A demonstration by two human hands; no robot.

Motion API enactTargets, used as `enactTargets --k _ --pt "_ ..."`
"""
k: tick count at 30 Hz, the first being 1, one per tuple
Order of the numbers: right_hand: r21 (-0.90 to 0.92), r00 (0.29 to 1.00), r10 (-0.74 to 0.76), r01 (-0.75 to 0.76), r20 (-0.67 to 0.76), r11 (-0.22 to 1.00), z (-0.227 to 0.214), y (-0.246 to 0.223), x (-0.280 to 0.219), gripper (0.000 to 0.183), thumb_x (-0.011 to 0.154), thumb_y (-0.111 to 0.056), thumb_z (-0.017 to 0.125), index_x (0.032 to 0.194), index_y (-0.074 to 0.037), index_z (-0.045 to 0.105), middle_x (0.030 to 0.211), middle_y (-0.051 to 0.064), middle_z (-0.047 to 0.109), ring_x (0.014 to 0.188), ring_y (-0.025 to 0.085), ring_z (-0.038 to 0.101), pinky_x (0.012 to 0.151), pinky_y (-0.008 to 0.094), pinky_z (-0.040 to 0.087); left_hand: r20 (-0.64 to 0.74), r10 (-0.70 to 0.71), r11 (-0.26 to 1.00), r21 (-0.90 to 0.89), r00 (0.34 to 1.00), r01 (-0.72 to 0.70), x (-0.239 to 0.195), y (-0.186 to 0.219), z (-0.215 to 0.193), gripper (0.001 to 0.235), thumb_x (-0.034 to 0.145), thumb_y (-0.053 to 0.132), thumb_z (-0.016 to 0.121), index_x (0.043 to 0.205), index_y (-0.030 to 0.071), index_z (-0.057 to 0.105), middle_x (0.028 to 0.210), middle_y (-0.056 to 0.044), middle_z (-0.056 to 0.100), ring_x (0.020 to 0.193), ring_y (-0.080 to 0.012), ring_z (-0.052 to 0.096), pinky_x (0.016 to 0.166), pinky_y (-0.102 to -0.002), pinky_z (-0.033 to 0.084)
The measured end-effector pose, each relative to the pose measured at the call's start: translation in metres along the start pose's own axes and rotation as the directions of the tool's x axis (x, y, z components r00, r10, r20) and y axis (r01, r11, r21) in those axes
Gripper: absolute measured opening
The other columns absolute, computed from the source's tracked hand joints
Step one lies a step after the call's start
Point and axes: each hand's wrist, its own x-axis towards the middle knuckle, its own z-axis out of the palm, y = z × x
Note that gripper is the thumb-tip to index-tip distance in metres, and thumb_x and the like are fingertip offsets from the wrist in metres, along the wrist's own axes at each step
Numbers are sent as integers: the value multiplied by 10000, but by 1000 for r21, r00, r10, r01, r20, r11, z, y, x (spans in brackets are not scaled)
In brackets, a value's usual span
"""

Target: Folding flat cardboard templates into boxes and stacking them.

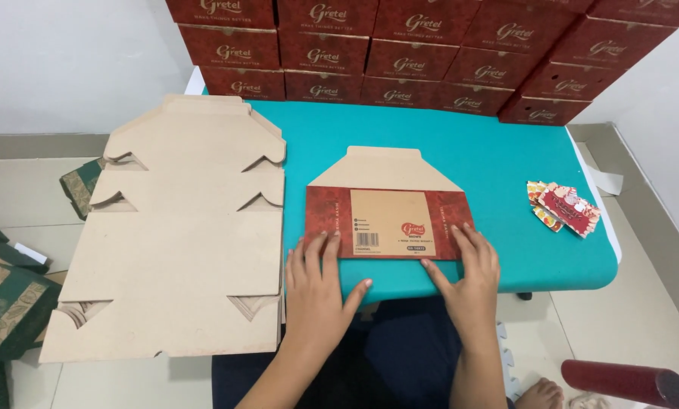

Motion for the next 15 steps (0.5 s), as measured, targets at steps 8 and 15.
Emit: enactTargets --k 8,15 --pt "-46 990 -38 32 -136 998 -36 -9 -11 326 776 -267 742 1020 -60 682 1112 88 597 1167 287 471 1006 432 324 24 -4 996 84 1000 2 -12 16 -40 796 826 476 638 1388 -11 356 1357 -265 378 1156 -386 416 911 -471 320" --pt "-82 986 -20 6 -167 997 -33 -11 -7 302 773 -242 754 971 -33 662 1107 114 558 1155 311 489 1126 539 239 -35 206 959 205 978 -195 -10 21 -27 846 843 538 566 1465 48 270 1546 -252 118 1417 -480 26 1092 -652 27"
